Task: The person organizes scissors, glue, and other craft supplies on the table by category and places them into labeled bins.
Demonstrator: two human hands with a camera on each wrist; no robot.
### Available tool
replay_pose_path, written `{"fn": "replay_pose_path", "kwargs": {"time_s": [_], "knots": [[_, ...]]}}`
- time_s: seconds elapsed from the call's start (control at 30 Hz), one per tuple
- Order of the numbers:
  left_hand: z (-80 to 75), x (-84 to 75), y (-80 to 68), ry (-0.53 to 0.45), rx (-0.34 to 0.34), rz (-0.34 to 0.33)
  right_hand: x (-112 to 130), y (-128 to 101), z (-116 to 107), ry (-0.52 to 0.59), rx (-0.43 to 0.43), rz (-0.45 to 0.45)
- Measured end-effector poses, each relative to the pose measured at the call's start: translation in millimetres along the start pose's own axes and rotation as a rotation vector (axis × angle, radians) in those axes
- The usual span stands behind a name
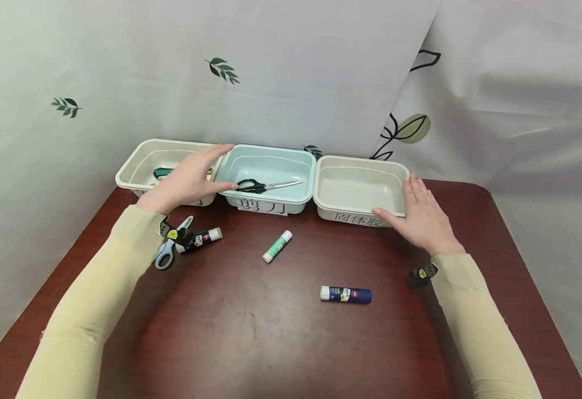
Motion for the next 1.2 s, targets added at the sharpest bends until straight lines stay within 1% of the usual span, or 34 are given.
{"fn": "replay_pose_path", "kwargs": {"time_s": [0.17,0.37,0.5,0.63,0.87,1.03,1.2], "knots": [[-9.1,3.3,-17.5,0.014,-0.036,-0.022,0.4,-0.3,-1.1,-0.007,0.003,0.004],[-13.7,8.8,-37.9,0.024,-0.07,-0.046,0.4,-1.0,0.1,-0.016,0.009,0.002],[-13.5,12.5,-48.8,0.032,-0.09,-0.069,-0.1,-0.9,-0.7,-0.022,0.004,-0.004],[-12.3,15.4,-57.4,0.038,-0.092,-0.087,-0.1,-0.5,-0.7,-0.02,0.001,-0.008],[-11.5,15.7,-74.1,0.041,-0.112,-0.092,0.6,-0.6,-0.2,-0.023,0.002,-0.009],[-10.4,20.0,-89.1,0.065,-0.11,-0.13,0.2,-0.1,0.1,-0.028,-0.005,-0.014],[-10.0,28.3,-102.3,0.069,-0.124,-0.169,0.0,0.4,-0.6,-0.041,-0.009,-0.015]]}}
Point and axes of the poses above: each hand's wrist, its own y-axis towards the middle knuckle, its own z-axis out of the palm, x = y × z, the point moved 8 cm from there along y, towards the middle knuckle, and after that the axes turned 6 degrees about -x, right-handed, at the moved point
